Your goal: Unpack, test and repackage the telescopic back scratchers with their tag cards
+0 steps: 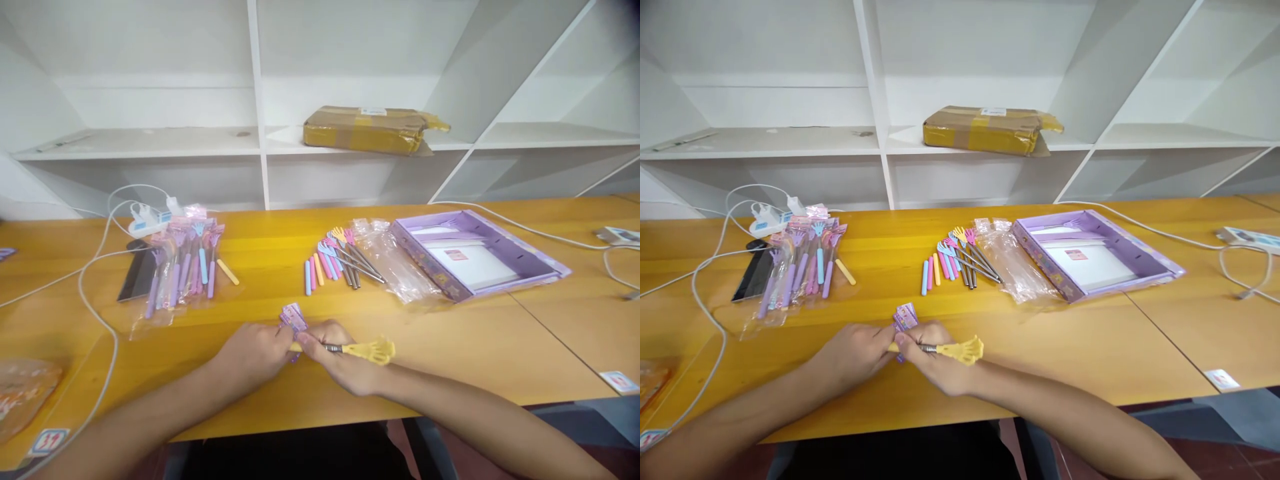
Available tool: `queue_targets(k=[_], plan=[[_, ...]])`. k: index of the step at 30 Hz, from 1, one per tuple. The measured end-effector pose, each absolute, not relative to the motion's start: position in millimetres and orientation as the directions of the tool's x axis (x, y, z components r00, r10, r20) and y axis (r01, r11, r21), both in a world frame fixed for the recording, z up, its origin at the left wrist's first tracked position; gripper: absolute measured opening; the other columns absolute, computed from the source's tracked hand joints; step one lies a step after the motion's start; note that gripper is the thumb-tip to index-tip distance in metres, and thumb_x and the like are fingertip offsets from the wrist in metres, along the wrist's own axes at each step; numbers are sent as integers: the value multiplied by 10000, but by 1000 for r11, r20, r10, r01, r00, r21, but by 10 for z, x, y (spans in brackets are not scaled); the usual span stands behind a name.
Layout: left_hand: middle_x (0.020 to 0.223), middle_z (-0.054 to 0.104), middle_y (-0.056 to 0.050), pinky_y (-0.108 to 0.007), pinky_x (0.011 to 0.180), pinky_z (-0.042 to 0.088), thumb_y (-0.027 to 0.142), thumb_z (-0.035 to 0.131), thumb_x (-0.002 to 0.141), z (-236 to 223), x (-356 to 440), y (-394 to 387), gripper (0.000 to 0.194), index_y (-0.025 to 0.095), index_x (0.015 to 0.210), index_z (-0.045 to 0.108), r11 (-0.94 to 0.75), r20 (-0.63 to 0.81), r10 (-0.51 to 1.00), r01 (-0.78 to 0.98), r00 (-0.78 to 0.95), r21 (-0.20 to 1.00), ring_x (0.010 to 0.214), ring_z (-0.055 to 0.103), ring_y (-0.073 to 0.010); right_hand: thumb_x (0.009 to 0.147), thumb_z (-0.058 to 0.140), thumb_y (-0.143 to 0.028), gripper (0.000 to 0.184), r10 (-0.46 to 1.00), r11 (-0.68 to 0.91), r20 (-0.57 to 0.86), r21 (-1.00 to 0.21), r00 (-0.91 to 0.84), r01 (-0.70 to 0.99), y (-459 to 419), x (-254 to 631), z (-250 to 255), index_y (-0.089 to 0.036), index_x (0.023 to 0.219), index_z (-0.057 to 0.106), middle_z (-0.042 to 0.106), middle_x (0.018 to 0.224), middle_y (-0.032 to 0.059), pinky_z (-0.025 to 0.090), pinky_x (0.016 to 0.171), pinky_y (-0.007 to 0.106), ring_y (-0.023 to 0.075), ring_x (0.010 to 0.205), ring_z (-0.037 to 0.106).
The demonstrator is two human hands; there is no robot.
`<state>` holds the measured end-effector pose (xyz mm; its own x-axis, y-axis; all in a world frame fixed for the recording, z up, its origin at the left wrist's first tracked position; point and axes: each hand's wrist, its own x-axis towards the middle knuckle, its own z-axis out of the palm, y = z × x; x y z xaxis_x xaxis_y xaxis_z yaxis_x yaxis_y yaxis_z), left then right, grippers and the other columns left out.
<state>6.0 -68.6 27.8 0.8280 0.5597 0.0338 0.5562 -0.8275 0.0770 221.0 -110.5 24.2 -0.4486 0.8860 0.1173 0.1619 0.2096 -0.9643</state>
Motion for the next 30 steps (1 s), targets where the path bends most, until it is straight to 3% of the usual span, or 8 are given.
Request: queue_targets(k=[4,10,17,21,27,30], plan=[[713,717,-45,-316,492,556,146,519,1015,342,78,-787,145,172,912,617,-886,7,464,464,886,-5,582,732,-251,1123,398,-548,561,886,207,108,-962,-450,177,-1352,2303,334,-224,681,278,249,638,-56,217,520,275,83,559,245],[696,703,-31,-336,454,524,188,566,1013,374,101,-955,130,189,888,603,-914,-16,406,406,914,23,564,718,-262,1126,423,-428,493,855,289,134,-926,-502,244,-1611,2465,480,-215,694,318,281,609,-63,216,508,260,70,515,255],[680,700,-5,-310,459,456,194,646,984,371,-5,-1101,174,212,837,555,-911,-43,395,397,918,108,514,673,-217,1096,464,-330,408,785,313,89,-911,-613,268,-1695,2589,629,-238,737,294,300,623,-62,231,536,285,89,512,280],[663,681,-4,-303,464,431,212,598,1022,341,-105,-1111,202,220,830,535,-906,-12,407,405,914,120,499,650,-209,1084,488,-310,397,755,327,90,-910,-649,255,-1675,2628,627,-246,754,277,294,648,-59,239,568,303,105,536,284],[627,630,-8,-296,465,427,235,474,1088,319,-69,-1119,258,216,842,548,-888,101,459,452,883,87,493,613,-200,1090,487,-445,489,807,289,118,-933,-579,213,-1604,2534,561,-236,691,296,274,624,-61,208,542,303,95,518,267],[636,626,-27,-290,462,433,355,423,1124,374,67,-1098,342,209,848,563,-896,180,443,441,879,52,522,619,-206,1096,455,-533,548,848,232,96,-951,-522,202,-1560,2407,529,-227,668,300,267,603,-62,213,521,287,87,514,262]])
